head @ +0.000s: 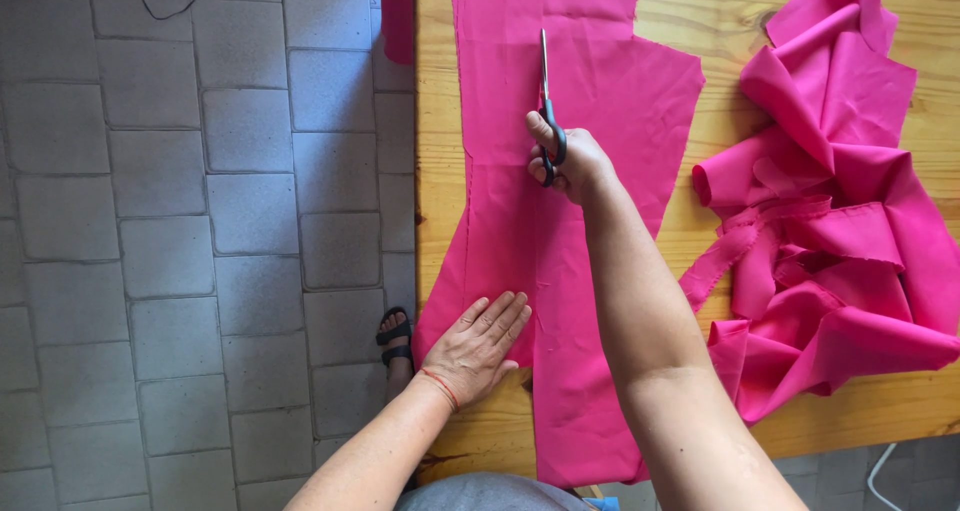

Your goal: The person uses scissors to cut a large piece of pink fabric laid out on a wooden table. They trim the edges and cut a strip from the main piece, then smooth and fold the fabric on the table.

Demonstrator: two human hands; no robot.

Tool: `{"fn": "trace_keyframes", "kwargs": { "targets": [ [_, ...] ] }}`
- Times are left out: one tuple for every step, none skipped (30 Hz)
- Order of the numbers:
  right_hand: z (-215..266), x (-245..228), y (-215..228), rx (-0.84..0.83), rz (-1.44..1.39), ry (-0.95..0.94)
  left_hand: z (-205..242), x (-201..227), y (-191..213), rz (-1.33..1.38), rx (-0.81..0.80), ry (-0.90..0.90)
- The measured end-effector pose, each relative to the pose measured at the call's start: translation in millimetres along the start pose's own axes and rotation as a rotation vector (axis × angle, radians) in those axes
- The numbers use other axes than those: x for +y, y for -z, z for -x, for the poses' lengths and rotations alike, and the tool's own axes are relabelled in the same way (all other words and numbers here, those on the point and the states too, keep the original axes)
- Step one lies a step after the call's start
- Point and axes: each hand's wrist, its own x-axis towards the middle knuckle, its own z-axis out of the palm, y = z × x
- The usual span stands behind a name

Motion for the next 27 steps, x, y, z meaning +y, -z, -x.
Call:
{"fn": "trace_keyframes", "kwargs": {
  "targets": [
    [0, 0, 0, 0.0, 0.001, 0.0, 0, 1, 0, 0.001, 0.001, 0.0],
    [-1, -1, 1, 0.003, -0.001, -0.002, -1, 1, -1, -0.009, 0.004, 0.004],
    [-1, -1, 1, 0.005, -0.003, -0.005, -1, 2, -1, -0.019, 0.007, 0.008],
    [-5, 0, 0, 0.006, -0.002, -0.005, 0, 2, -3, -0.018, 0.007, 0.008],
    [-8, 1, 0, 0.005, -0.01, -0.004, 0, 1, -5, -0.01, 0.006, 0.005],
    [-12, 2, -1, 0.002, -0.017, 0.0, 0, 0, -7, -0.003, 0.005, 0.003],
    [-12, -2, -1, 0.001, -0.016, 0.001, 0, 1, -6, -0.004, 0.006, 0.004],
    [-13, -5, -2, 0.005, -0.013, -0.001, 0, 2, -5, -0.015, 0.007, 0.007],
    [-13, -8, -2, 0.008, -0.009, -0.003, 0, 2, -5, -0.026, 0.007, 0.01],
    [-16, -7, -2, 0.009, -0.009, -0.004, 0, 1, -4, -0.026, 0.007, 0.01],
    [-20, -6, -2, 0.007, -0.007, 0.003, 1, 1, -4, -0.009, -0.006, 0.002],
    [-24, -6, -1, 0.006, -0.004, 0.011, 0, 0, -3, 0.007, -0.018, -0.006],
    [-24, -6, -1, 0.006, -0.003, 0.012, 0, -1, -3, 0.007, -0.017, -0.006],
    [-24, -7, 0, 0.004, -0.003, 0.008, 0, -1, -4, -0.001, -0.018, -0.007],
    [-24, -7, 0, 0.002, -0.002, 0.005, 1, -1, -4, -0.008, -0.019, -0.008],
    [-22, -10, -1, 0.002, 0.0, 0.005, 1, -1, -4, -0.008, -0.018, -0.006],
    [-21, -12, -1, -0.003, 0.004, 0.002, 1, -1, -5, -0.008, -0.014, -0.006],
    [-19, -14, -1, -0.006, 0.007, -0.002, 1, 0, -5, -0.008, -0.012, -0.007],
    [-22, -15, -2, -0.006, 0.009, -0.003, 2, 0, -5, -0.007, -0.012, -0.007],
    [-26, -16, -3, -0.004, -0.002, -0.013, 1, 0, -5, -0.004, -0.016, -0.006],
    [-30, -17, -3, -0.002, -0.012, -0.023, 1, 0, -5, -0.001, -0.021, -0.005],
    [-34, -15, -3, -0.003, -0.011, -0.024, 1, 0, -5, -0.001, -0.022, -0.003],
    [-39, -13, -3, 0.006, -0.011, -0.019, 1, 0, -5, 0.003, -0.02, -0.008],
    [-44, -12, -2, 0.016, -0.011, -0.013, 0, 0, -6, 0.006, -0.016, -0.014],
    [-41, -15, -2, 0.015, -0.011, -0.013, 0, -1, -6, 0.005, -0.016, -0.013],
    [-38, -17, -2, 0.013, 0.001, -0.017, 1, 0, -6, 0.005, -0.014, -0.011],
    [-34, -20, -1, 0.012, 0.013, -0.021, 1, 0, -5, 0.005, -0.012, -0.009]
  ]
}}
